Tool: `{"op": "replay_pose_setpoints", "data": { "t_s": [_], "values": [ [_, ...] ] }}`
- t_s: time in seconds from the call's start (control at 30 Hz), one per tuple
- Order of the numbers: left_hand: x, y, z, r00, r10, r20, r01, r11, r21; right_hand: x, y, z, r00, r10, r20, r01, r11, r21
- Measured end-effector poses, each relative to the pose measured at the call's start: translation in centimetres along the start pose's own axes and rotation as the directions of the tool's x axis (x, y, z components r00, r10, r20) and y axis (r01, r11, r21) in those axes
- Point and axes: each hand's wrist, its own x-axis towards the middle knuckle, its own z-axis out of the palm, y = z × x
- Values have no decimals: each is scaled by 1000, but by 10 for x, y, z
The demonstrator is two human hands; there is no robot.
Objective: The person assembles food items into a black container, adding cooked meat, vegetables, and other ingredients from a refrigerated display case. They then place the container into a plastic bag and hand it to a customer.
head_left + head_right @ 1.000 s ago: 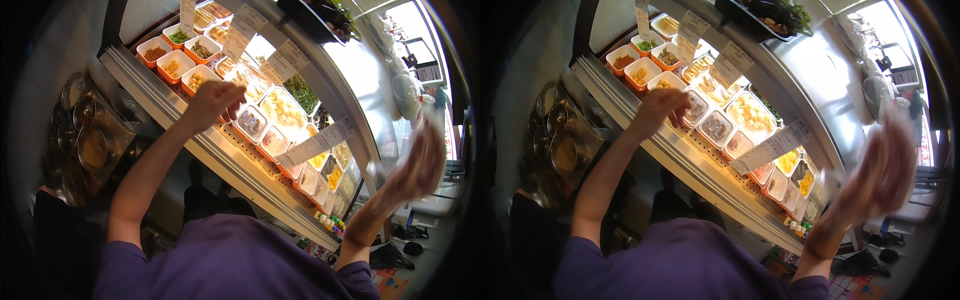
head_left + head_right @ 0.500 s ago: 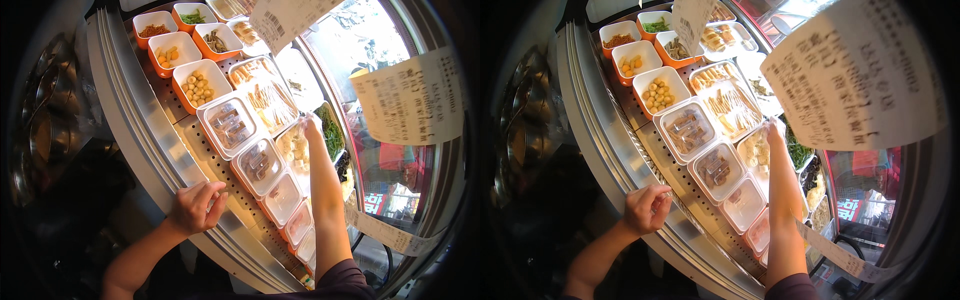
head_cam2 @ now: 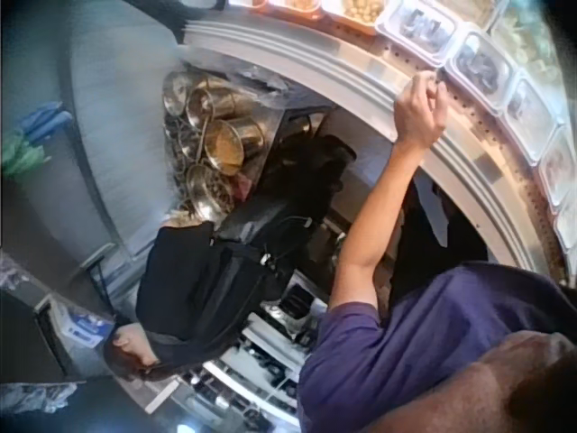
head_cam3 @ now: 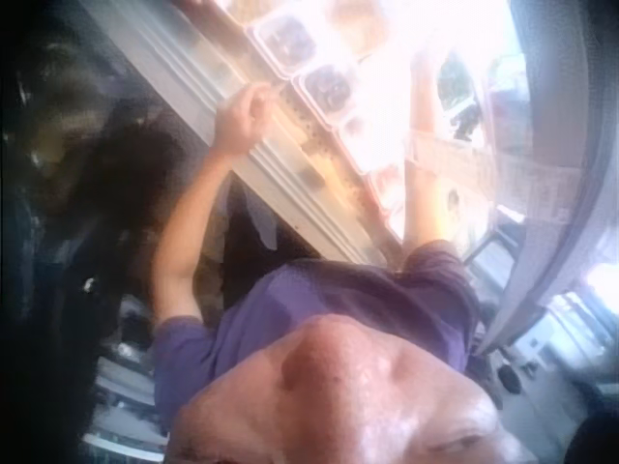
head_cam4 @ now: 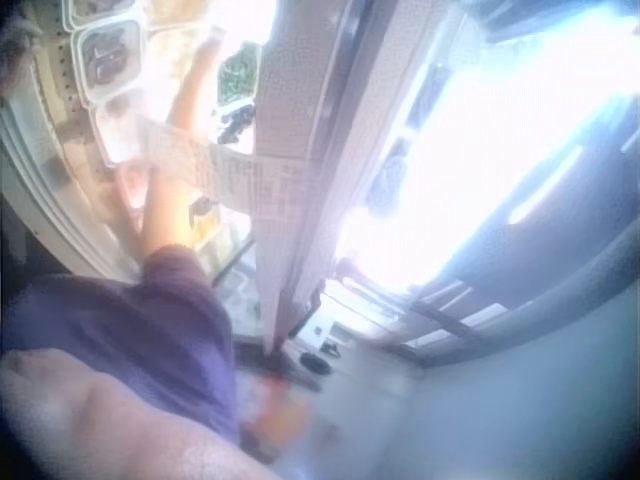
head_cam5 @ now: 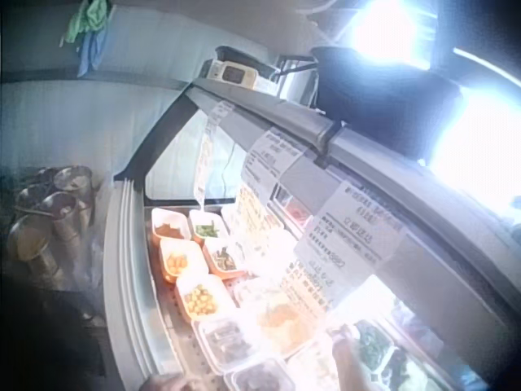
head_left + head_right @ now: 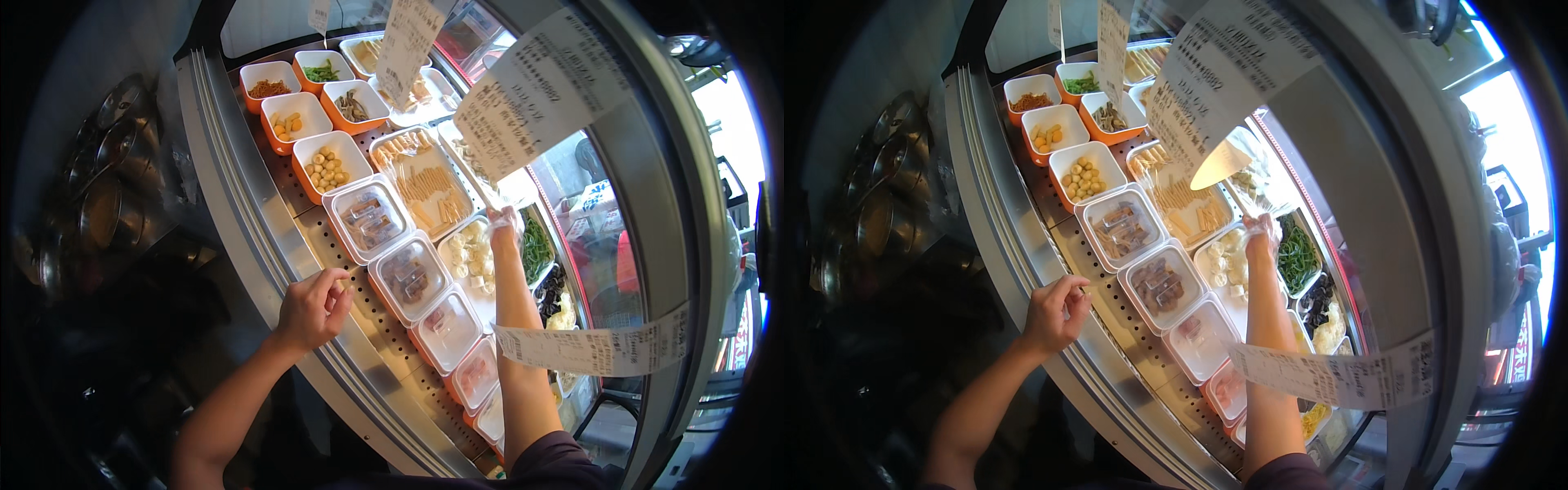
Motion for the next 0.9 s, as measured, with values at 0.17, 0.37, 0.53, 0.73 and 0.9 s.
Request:
{"op": "replay_pose_setpoints", "data": {
  "t_s": [0.17,0.37,0.53,0.73,0.9],
  "values": [
    [-4,14,-6,874,-478,89,455,738,-499,-207,-60,-50,978,82,192,-122,970,210],
    [-19,72,-44,669,-590,452,740,466,-486,-405,-117,-67,876,436,206,-444,896,-11],
    [-109,99,-125,723,-663,192,600,465,-651,-466,-164,-7,765,429,481,-421,898,-131],
    [-180,113,-183,742,-653,-151,366,584,-724,-504,-203,82,764,425,486,-575,790,213],
    [-192,115,-207,720,-617,-316,189,614,-767,-501,-230,129,693,467,549,-639,750,169]
  ]
}}
